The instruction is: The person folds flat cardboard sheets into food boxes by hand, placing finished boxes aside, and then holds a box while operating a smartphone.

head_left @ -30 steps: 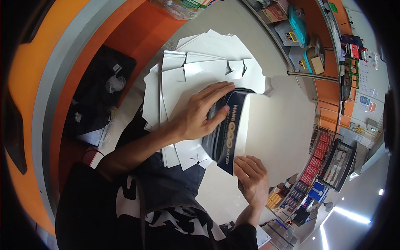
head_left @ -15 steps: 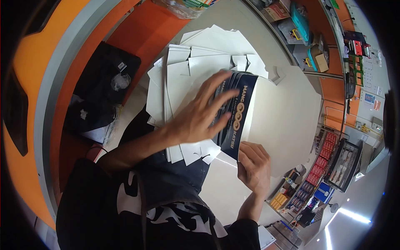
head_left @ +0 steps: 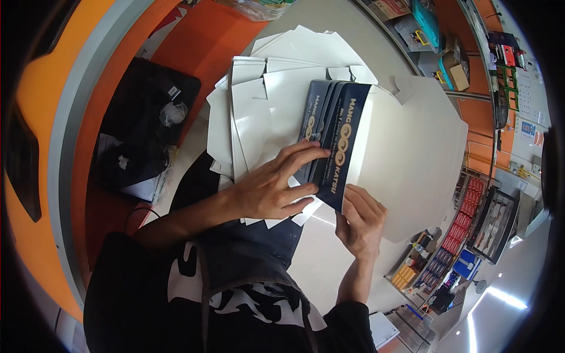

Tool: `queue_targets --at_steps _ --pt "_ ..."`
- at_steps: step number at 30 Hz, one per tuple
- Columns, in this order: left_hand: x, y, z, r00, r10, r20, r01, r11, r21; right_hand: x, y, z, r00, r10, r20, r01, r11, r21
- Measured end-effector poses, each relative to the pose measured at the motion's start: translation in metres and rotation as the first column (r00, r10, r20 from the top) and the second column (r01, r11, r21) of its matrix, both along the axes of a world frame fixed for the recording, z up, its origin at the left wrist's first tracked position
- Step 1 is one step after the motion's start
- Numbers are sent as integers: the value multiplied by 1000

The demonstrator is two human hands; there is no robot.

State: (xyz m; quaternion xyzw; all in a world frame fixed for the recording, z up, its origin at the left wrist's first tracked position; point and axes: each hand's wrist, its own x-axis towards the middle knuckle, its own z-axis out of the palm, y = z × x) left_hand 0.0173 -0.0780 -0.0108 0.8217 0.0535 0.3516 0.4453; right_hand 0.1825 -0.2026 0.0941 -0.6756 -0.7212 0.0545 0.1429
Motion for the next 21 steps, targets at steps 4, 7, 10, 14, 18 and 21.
queue_targets --at_steps 4,7,10,14,18,21 --pt "-1 2 -1 997 63 39 -62 998 -24 -9 7 1 1000 -30 1 30 999 -21" --pt "-1 4 0 997 55 56 -52 997 -59 -11 12 5 999 -50 -13 49 999 -22" --pt "-1 5 0 996 54 72 -48 996 -78 -7 10 0 1000 -22 8 22 1000 -21" --pt "-1 7 -4 995 49 83 -41 994 -98 -10 11 -3 999 -48 26 47 999 25" --pt "-3 7 -4 993 61 99 -52 994 -92 -15 15 -3 997 -75 35 74 997 34" --pt "-3 5 -9 990 79 116 -61 987 -148 -18 17 -5 994 -93 59 90 995 48"
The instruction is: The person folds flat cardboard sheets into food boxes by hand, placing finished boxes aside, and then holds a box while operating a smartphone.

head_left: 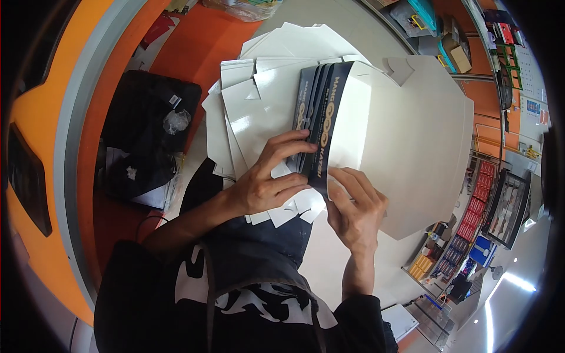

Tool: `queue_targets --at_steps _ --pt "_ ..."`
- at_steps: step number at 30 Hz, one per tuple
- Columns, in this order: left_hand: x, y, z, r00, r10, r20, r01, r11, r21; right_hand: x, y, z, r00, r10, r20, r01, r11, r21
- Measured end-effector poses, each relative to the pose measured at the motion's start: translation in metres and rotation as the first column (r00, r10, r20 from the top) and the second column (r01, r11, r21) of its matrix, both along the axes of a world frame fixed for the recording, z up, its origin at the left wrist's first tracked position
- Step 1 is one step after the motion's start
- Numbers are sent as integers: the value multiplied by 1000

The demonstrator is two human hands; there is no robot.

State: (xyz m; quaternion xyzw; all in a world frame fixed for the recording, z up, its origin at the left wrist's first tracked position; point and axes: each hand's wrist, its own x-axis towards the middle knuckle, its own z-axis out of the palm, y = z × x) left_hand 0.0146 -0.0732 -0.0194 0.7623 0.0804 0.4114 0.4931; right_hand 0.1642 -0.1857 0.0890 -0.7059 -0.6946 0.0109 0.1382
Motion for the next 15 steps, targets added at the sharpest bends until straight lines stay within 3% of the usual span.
queue_targets --at_steps 4,6,10,13,15 --pt "-2 0 -3 1000 12 5 -12 999 -41 -1 3 -2 1000 7 16 -7 1000 6" --pt "-3 1 -2 1000 -2 -2 2 999 -42 0 4 3 999 36 -29 -40 991 -127" --pt "0 6 -1 998 -29 61 36 993 -109 -5 6 26 994 -4 -111 -19 979 -204" --pt "0 9 5 997 -45 68 52 992 -111 0 1 44 986 -55 156 88 972 -218" --pt "1 12 10 997 -38 63 46 991 -123 8 0 53 991 -76 107 105 950 -295"
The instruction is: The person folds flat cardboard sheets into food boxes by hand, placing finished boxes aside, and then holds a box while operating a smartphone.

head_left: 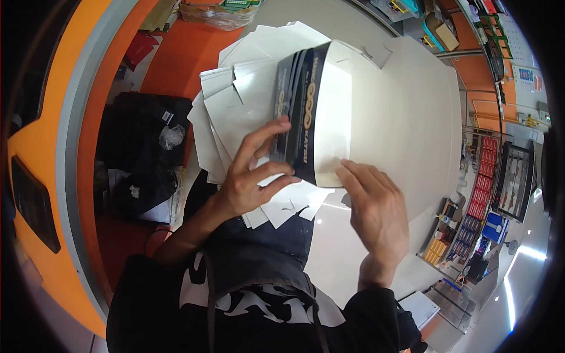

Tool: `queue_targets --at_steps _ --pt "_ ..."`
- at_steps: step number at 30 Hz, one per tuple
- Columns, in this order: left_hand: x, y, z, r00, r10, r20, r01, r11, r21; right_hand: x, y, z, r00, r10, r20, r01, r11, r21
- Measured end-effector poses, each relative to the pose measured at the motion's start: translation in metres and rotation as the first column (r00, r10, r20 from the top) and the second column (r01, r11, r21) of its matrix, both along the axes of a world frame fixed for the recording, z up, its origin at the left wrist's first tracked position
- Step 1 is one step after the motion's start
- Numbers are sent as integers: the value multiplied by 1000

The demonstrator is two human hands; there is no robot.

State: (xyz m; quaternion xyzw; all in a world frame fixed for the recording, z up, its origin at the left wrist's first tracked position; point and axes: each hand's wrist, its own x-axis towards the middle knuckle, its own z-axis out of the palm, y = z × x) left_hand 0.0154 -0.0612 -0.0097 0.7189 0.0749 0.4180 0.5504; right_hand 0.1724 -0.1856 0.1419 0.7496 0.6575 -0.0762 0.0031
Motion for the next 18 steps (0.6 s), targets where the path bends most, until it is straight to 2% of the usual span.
queue_targets --at_steps 1,3,5,6,9,10,11,13,14,18 --pt "1 3 2 1000 17 27 -17 1000 -9 2 1 3 998 -31 -56 26 997 -79" --pt "5 7 4 998 21 55 -20 1000 -12 4 11 7 998 -36 -46 33 998 -57" --pt "7 11 6 994 42 102 -38 998 -45 10 21 9 998 12 -68 -27 976 -216" --pt "6 11 7 994 35 102 -31 999 -40 10 21 5 998 40 -54 -47 989 -143" --pt "0 7 6 986 167 -24 -158 963 217 10 27 6 998 49 -48 -56 984 -167" --pt "-6 -1 -6 966 252 -51 -218 908 358 9 29 6 998 48 -48 -55 985 -164" --pt "-8 -8 -5 966 252 -53 -217 908 357 7 30 8 998 39 -49 -47 985 -164" --pt "-4 -24 -1 907 420 -3 -303 660 688 5 31 7 998 33 -55 -42 985 -168" --pt "1 -30 0 867 498 -35 -319 607 728 5 31 7 998 53 -36 -58 986 -158" --pt "12 -35 -6 822 562 -89 -313 577 755 6 37 10 998 47 -33 -53 980 -190"
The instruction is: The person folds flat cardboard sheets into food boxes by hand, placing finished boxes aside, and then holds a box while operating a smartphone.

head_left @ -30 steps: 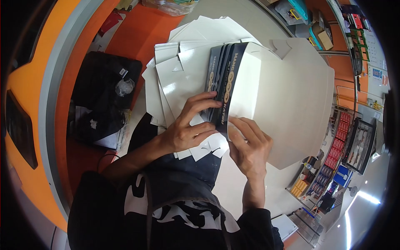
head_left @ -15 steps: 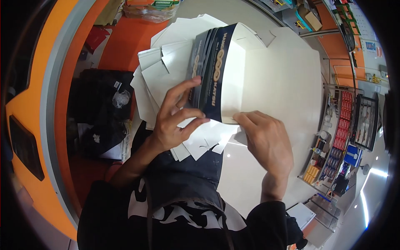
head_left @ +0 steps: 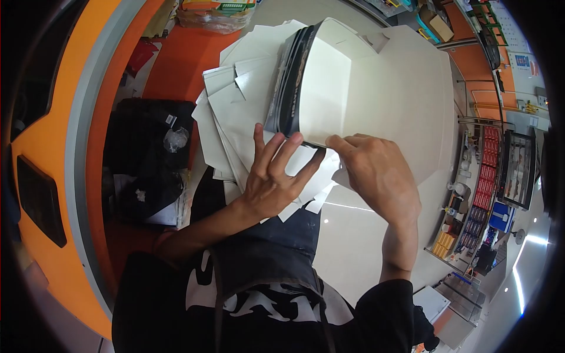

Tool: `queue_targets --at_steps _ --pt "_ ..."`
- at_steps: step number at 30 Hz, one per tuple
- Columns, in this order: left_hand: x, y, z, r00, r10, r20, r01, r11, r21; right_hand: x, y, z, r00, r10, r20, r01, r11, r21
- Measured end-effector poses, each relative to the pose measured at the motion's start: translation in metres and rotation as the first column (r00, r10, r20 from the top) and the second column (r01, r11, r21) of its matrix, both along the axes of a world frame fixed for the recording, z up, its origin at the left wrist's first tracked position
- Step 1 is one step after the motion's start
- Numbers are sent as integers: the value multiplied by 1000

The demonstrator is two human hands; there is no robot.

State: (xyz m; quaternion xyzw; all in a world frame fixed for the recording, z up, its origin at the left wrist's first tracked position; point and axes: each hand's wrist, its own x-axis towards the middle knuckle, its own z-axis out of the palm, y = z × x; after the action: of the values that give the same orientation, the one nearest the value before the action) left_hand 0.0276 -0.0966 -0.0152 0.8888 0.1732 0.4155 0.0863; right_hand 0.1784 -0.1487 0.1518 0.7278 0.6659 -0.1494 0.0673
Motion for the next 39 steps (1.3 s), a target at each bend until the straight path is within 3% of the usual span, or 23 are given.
queue_targets --at_steps 13,28,39 --pt "24 -2 -11 986 69 154 -66 998 -23 3 9 2 998 -32 -55 30 999 -44" --pt "25 3 -12 989 119 93 -121 992 22 2 19 9 996 -68 -59 63 995 -78" --pt "27 11 -15 979 38 199 -28 998 -52 -5 18 -5 998 -57 -3 57 998 -31"
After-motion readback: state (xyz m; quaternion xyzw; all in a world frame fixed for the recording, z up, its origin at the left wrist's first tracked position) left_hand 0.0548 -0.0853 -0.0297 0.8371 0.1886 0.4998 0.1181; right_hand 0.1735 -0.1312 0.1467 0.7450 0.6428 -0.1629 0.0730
